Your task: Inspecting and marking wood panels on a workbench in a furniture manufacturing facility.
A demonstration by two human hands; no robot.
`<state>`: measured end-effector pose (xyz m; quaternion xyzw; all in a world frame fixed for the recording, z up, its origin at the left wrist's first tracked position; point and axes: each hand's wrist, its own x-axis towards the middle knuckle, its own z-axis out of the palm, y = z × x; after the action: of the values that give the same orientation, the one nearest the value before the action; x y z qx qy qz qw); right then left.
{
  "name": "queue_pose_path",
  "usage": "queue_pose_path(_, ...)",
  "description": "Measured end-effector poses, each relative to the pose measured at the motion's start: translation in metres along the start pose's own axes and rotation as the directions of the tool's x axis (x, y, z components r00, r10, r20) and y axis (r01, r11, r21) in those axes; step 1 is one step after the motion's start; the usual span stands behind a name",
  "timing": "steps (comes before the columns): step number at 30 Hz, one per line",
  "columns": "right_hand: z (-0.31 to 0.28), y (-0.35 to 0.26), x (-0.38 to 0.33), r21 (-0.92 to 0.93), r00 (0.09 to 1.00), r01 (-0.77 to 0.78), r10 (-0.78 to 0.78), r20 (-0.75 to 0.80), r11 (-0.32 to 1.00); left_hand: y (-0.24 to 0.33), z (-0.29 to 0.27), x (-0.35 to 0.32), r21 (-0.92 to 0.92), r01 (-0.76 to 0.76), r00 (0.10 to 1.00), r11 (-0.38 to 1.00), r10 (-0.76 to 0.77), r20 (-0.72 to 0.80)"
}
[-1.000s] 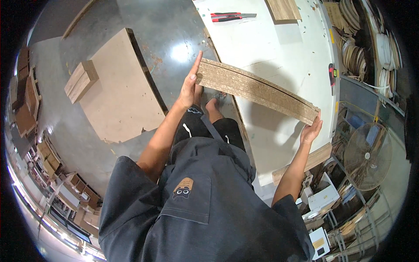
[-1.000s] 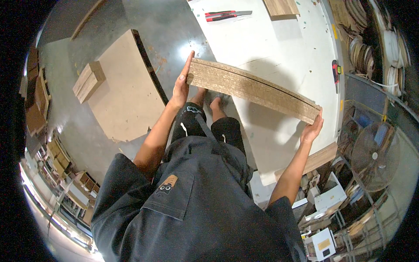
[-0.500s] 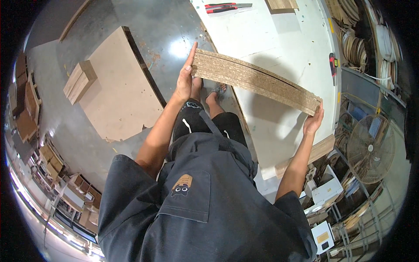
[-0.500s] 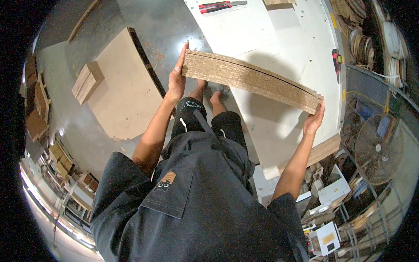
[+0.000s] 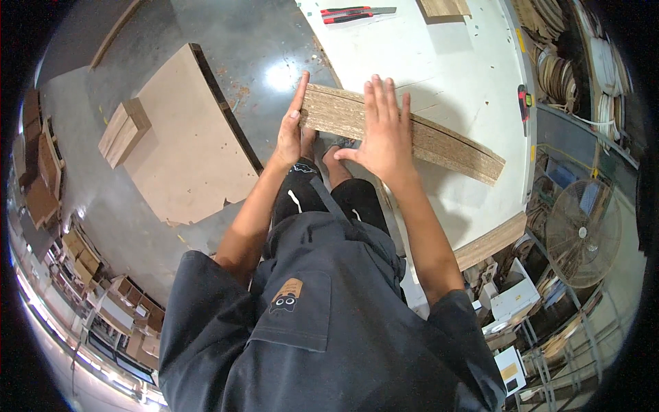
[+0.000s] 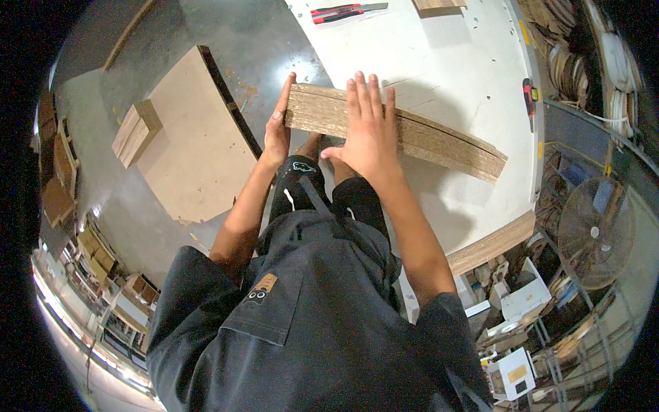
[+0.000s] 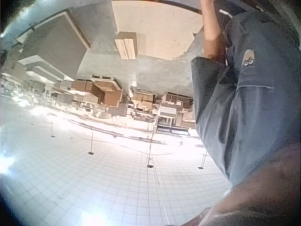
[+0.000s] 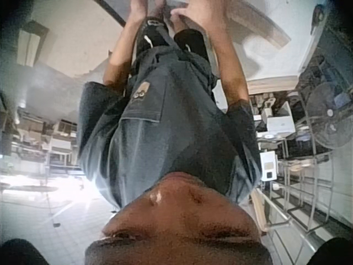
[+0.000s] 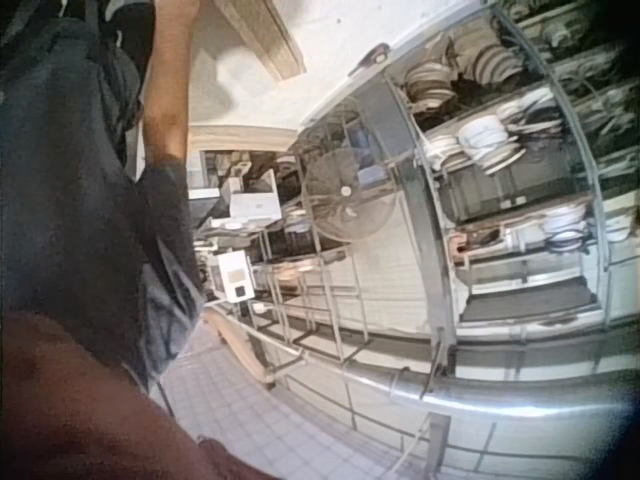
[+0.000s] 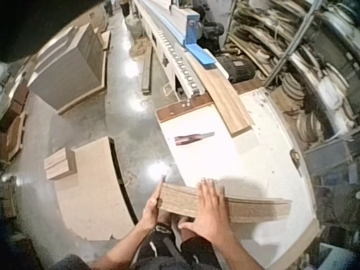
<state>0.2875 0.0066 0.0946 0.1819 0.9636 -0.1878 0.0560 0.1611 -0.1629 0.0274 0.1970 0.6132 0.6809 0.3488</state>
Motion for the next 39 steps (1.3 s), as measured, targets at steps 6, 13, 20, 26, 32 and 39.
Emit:
queue_pose_path(6, 0.034, -0.008, 0.013, -0.102, 0.998, -0.042, 0.036, -0.057, 0.994, -0.008, -0.004, 0.001, -0.142, -0.004, 1.000, 0.990, 0.004, -0.003)
queue_pose_path(13, 0.043, -0.004, 0.014, -0.075, 0.990, -0.023, 0.012, -0.140, 0.997, -0.020, -0.017, 0.001, -0.088, -0.057, 0.998, 0.994, 0.058, 0.006)
queue_pose_path(20, 0.049, 0.001, 0.015, -0.137, 0.986, -0.007, -0.016, -0.166, 0.991, -0.023, -0.071, 0.123, 0.693, -0.232, 0.899, 0.683, 0.422, -0.115)
queue_pose_path(26, 0.050, 0.000, 0.015, -0.110, 0.981, -0.002, -0.019, -0.191, 0.994, -0.018, -0.021, 0.233, 0.863, -0.407, 0.882, 0.301, 0.376, 0.284)
queue_pose_path(32, 0.046, -0.005, 0.016, -0.108, 0.992, -0.005, -0.009, -0.129, 0.994, -0.052, -0.027, 0.241, 0.890, -0.347, 0.924, 0.297, 0.269, 0.271)
queue_pose_path(39, 0.043, -0.008, 0.019, -0.118, 0.996, -0.046, 0.037, -0.077, 0.992, -0.084, -0.101, 0.069, 0.322, 0.215, 0.943, 0.922, -0.111, -0.313)
